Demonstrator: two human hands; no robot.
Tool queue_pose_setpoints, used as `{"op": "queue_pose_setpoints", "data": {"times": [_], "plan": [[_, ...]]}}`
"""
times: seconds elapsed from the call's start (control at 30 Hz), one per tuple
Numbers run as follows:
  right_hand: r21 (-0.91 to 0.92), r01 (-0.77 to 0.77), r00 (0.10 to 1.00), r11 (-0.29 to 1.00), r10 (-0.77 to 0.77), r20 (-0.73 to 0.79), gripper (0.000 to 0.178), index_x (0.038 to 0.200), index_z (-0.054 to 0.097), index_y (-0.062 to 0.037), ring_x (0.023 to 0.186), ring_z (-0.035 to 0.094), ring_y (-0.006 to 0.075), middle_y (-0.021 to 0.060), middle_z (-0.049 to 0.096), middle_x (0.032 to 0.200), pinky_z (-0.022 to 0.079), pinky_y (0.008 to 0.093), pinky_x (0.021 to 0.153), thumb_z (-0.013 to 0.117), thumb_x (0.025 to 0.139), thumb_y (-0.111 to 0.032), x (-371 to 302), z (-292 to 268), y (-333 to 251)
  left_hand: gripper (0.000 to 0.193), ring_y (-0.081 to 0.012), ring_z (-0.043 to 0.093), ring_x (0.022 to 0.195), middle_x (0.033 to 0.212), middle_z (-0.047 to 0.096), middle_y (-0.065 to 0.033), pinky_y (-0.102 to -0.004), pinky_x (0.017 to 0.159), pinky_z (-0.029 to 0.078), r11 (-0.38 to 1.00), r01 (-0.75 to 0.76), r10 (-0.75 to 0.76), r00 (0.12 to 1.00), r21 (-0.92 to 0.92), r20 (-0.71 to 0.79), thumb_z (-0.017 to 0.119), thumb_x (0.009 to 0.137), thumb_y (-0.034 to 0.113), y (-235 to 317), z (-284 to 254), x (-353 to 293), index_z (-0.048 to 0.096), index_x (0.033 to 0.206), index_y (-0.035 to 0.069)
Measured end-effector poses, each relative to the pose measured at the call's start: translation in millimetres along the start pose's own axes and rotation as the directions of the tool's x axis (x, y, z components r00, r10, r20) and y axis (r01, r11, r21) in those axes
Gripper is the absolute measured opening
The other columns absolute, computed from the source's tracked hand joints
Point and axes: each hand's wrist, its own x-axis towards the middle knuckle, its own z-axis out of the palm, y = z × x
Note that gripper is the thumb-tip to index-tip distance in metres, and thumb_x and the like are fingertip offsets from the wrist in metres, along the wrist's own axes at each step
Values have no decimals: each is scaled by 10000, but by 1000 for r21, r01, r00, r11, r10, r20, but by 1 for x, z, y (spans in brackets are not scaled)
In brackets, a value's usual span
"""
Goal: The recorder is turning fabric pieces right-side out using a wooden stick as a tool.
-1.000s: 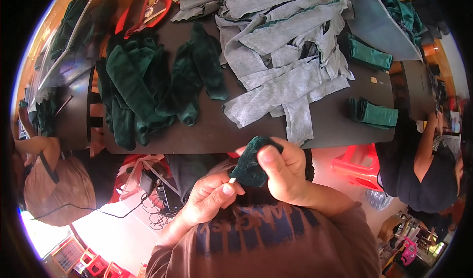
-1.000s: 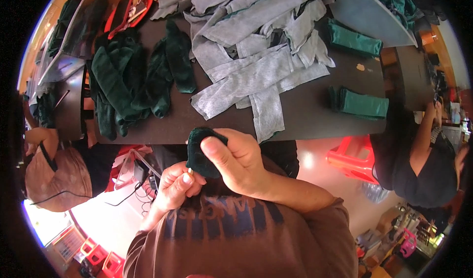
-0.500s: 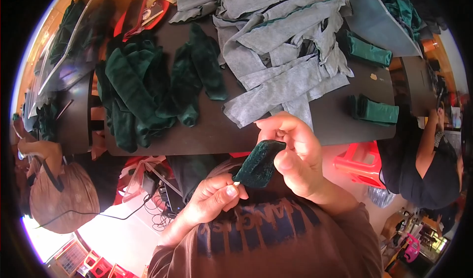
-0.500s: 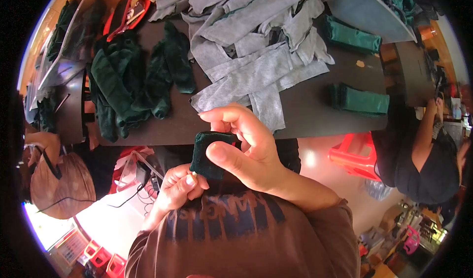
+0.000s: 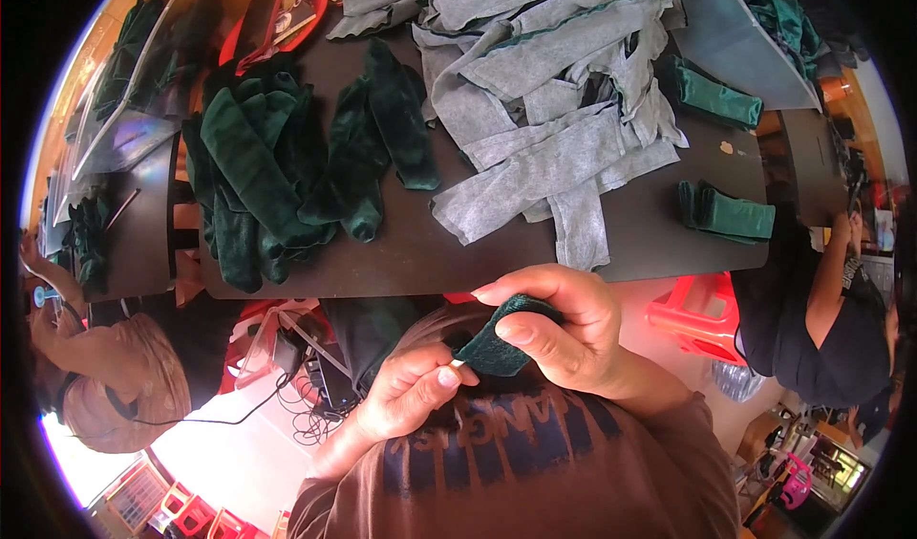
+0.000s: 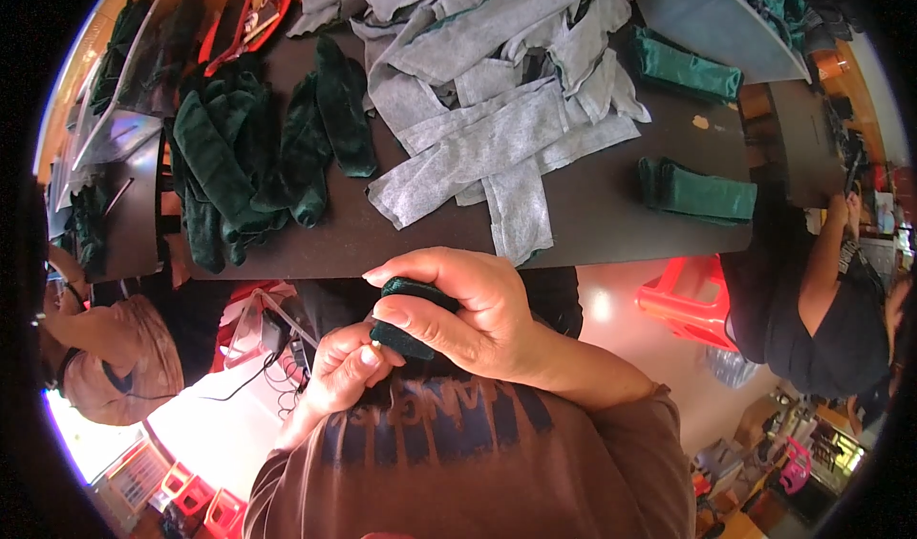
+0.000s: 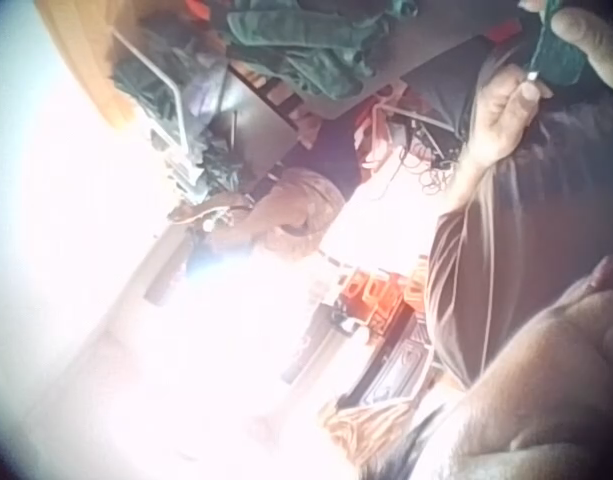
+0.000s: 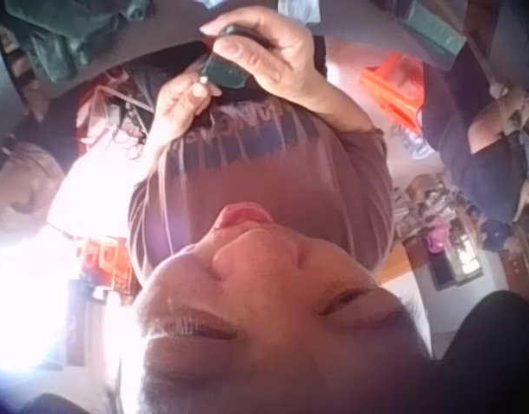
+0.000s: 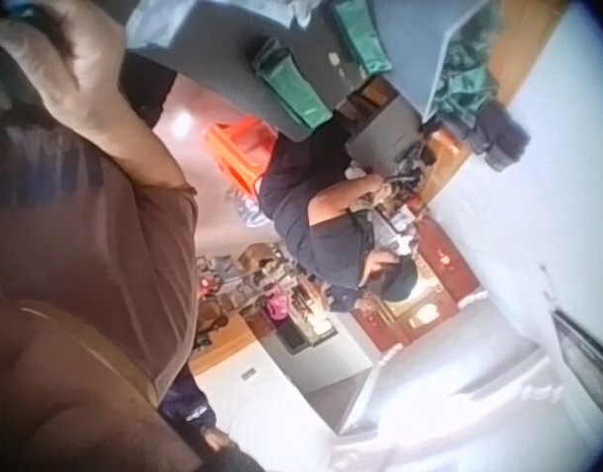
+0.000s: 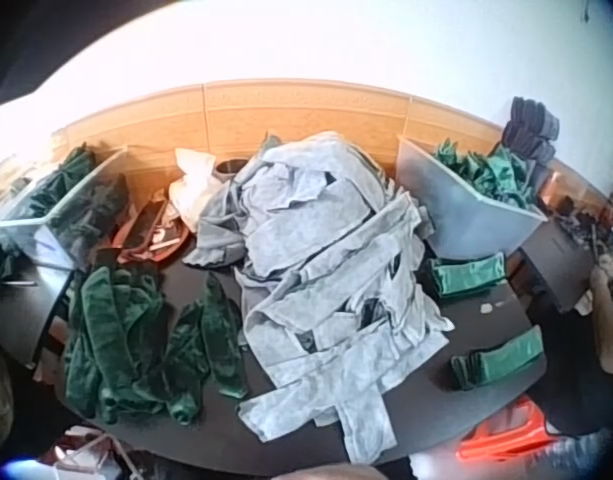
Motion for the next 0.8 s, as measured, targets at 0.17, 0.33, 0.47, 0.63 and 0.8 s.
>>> {"op": "queue_pose_setpoints", "data": {"times": [0.17,0.33,0.47,0.63,0.8], "plan": [[-35,47,998,998,-48,-46,178,957,590,20,624,614,162,87,619,707,458,240,575,573,844,-117,-4,8,5,318,-70,337,515,579,431,2,-229,513,292,973,-227,225,973,-43,-49,449,912,264,-5,7,10,526,785,-17],[-33,83,996,996,-84,-28,220,984,588,33,594,596,156,81,598,667,452,238,559,531,874,-149,-5,4,6,325,-65,350,518,612,445,0,-219,502,288,978,-72,83,995,-198,50,440,917,276,-3,4,7,542,810,-14],[171,21,998,985,-11,-60,276,1051,567,38,585,562,93,49,592,669,435,210,554,478,908,-180,-6,4,6,343,-56,327,506,603,417,15,-202,482,264,958,123,-88,986,-261,141,416,930,283,5,2,5,554,864,-24],[227,13,984,974,27,-174,375,1016,562,78,555,497,94,77,572,661,401,227,502,449,915,-265,-9,6,8,351,-61,305,499,568,371,26,-213,473,258,941,148,-89,976,-303,198,388,941,268,3,1,6,548,877,-38],[165,-23,995,986,39,-96,263,1041,573,29,598,541,61,33,594,684,424,198,550,482,908,-179,-10,5,8,343,-66,302,494,562,367,18,-222,472,260,932,98,-33,982,-349,187,392,940,263,0,3,8,549,882,-36]]}}
